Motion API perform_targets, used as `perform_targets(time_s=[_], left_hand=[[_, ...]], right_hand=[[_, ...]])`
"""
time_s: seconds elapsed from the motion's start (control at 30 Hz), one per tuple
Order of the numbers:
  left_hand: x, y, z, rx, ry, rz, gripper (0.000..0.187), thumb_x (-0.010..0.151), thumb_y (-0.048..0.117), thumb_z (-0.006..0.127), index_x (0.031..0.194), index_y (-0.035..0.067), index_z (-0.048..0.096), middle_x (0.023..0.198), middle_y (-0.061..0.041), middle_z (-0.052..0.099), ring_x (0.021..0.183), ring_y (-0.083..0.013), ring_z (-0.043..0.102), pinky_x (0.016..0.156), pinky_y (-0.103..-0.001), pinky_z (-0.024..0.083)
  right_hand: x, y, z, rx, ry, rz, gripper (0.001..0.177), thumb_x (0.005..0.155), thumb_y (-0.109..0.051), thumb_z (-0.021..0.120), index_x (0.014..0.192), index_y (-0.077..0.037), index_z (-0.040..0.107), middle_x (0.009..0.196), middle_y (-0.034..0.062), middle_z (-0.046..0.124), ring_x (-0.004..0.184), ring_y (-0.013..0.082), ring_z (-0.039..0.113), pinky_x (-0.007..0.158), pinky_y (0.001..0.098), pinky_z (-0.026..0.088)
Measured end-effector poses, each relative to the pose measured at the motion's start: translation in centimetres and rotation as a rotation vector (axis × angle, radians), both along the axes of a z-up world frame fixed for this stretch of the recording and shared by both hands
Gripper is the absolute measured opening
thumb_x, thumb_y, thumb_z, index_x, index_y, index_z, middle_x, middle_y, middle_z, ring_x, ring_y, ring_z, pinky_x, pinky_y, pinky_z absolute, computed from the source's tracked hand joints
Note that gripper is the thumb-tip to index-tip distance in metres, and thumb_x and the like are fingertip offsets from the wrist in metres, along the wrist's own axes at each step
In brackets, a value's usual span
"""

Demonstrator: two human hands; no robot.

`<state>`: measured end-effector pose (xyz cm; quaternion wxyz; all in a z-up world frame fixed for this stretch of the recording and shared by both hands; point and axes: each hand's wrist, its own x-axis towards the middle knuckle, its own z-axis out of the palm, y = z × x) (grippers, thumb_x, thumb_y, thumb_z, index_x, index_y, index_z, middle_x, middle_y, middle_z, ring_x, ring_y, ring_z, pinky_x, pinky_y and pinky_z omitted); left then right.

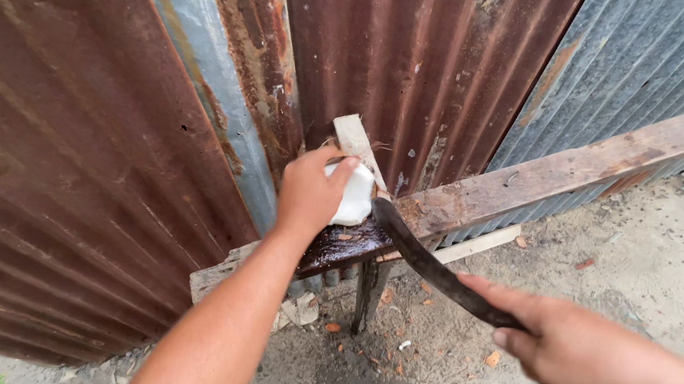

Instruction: The person opens a coconut by striking its husk repeatedly with a large blade until it splits, then holds the white coconut flesh and uses the blade to scrape its surface.

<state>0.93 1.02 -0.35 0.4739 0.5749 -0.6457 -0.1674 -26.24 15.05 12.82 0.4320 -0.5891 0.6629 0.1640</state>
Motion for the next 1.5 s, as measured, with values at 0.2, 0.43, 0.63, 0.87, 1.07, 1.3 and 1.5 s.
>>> perform_targets(time_s=[0.2,0.43,0.63,0.87,1.07,1.3,1.5], left_hand=[[0.0,2.2,0.5,0.089,-0.023,0.213,0.037,0.09,0.04,0.071,0.101,0.005,0.072,0.099,-0.023,0.075,0.097,-0.0427,0.071,0.084,-0.049,0.054],[0.6,1.9,2.2,0.288,-0.087,0.235,0.05,0.076,0.054,0.075,0.096,0.008,0.081,0.093,-0.02,0.077,0.092,-0.038,0.074,0.081,-0.048,0.056],[1.0,1.0,0.5,0.226,-0.079,0.321,0.051,0.085,0.052,0.072,0.101,0.004,0.078,0.1,-0.019,0.075,0.093,-0.0359,0.074,0.084,-0.046,0.056],[0.3,1.4,-0.1,0.101,-0.174,0.279,0.051,0.088,0.053,0.069,0.098,0.003,0.075,0.104,-0.015,0.073,0.096,-0.0374,0.071,0.083,-0.049,0.055],[0.4,2.0,-0.1,0.08,-0.162,0.252,0.052,0.09,0.054,0.069,0.099,0.002,0.074,0.103,-0.018,0.074,0.095,-0.04,0.071,0.082,-0.05,0.055],[0.2,2.4,0.4,0.118,-0.16,0.243,0.051,0.09,0.055,0.07,0.099,0.005,0.074,0.096,-0.021,0.075,0.092,-0.0402,0.073,0.081,-0.05,0.056],[-0.1,2.7,0.6,0.086,-0.167,0.203,0.049,0.09,0.053,0.07,0.095,0.004,0.072,0.096,-0.017,0.075,0.088,-0.0367,0.074,0.077,-0.049,0.056]], right_hand=[[-0.4,1.6,-1.8,-0.411,0.147,0.342,0.071,0.103,-0.032,0.051,0.166,-0.049,0.023,0.076,0.0075,0.073,0.076,0.0244,0.069,0.078,0.0456,0.058],[0.7,2.7,-1.8,-0.272,0.214,0.245,0.066,0.104,-0.034,0.044,0.162,-0.052,0.018,0.089,0.0125,0.075,0.09,0.0292,0.072,0.088,0.0473,0.057],[-0.2,4.6,-3.6,-0.381,0.155,0.108,0.069,0.102,-0.034,0.051,0.165,-0.049,0.026,0.076,0.0161,0.074,0.071,0.0335,0.071,0.074,0.0502,0.054],[0.6,4.6,-2.5,-0.217,0.045,-0.016,0.065,0.103,-0.031,0.051,0.163,-0.048,0.031,0.059,0.0135,0.059,0.049,0.0231,0.058,0.059,0.0409,0.051],[1.5,4.8,-1.9,-0.131,0.013,-0.076,0.063,0.106,-0.029,0.051,0.165,-0.047,0.035,0.058,0.0093,0.054,0.048,0.0188,0.053,0.055,0.037,0.049],[1.1,5.1,-3.2,-0.253,-0.053,-0.023,0.063,0.102,-0.031,0.052,0.161,-0.047,0.037,0.053,0.0066,0.057,0.044,0.0172,0.057,0.052,0.0362,0.051],[2.5,5.1,-0.9,-0.051,0.003,-0.138,0.064,0.108,-0.026,0.047,0.166,-0.047,0.029,0.052,0.0059,0.051,0.042,0.0168,0.052,0.049,0.0356,0.051]])
